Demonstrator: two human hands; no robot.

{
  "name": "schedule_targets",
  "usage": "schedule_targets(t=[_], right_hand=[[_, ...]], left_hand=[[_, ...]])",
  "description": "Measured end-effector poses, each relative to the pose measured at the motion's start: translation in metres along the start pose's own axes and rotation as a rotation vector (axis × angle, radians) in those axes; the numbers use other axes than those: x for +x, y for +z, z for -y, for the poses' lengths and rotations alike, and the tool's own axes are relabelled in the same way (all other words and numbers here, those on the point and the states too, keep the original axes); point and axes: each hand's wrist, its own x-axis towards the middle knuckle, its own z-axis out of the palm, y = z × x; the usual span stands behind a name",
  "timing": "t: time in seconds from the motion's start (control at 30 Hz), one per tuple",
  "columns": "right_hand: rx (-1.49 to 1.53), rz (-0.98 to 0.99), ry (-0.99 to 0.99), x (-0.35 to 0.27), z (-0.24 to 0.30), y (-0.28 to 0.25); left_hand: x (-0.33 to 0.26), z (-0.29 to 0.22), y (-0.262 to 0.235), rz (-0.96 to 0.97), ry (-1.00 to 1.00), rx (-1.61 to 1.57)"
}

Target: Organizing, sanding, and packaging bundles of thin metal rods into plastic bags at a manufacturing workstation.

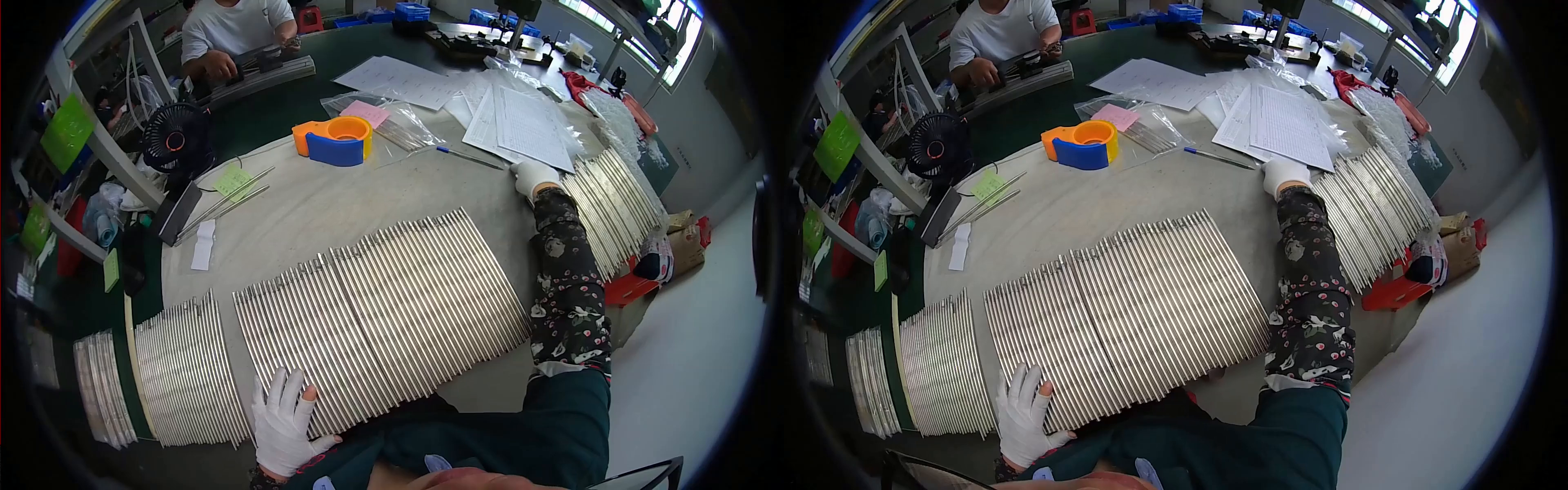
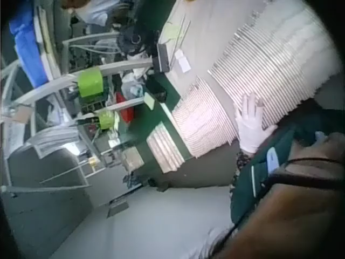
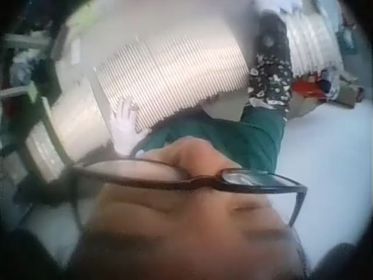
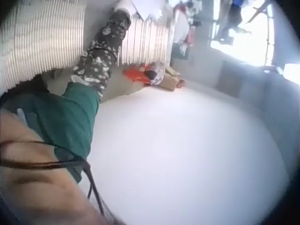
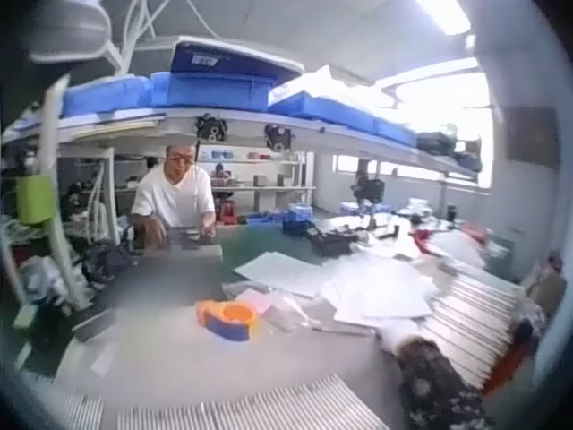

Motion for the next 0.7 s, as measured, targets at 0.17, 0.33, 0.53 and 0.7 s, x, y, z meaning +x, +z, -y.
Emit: schedule_targets(t=[0.17, 0.33, 0.53, 0.7], right_hand=[[-0.054, -0.088, 0.098, -0.001, 0.021, -0.003], [-0.154, -0.154, 0.024, 0.021, 0.013, 0.009], [0.215, -0.385, 0.196, 0.021, -0.011, -0.018], [0.732, -0.594, 0.101, 0.029, -0.071, -0.039]], left_hand=[[0.001, 0.003, -0.004, 0.005, -0.013, 0.002], [0.002, 0.003, -0.002, 0.017, -0.01, 0.004], [0.002, 0.002, -0.005, -0.007, -0.006, -0.024], [0.004, -0.005, -0.007, -0.026, 0.009, -0.019]])
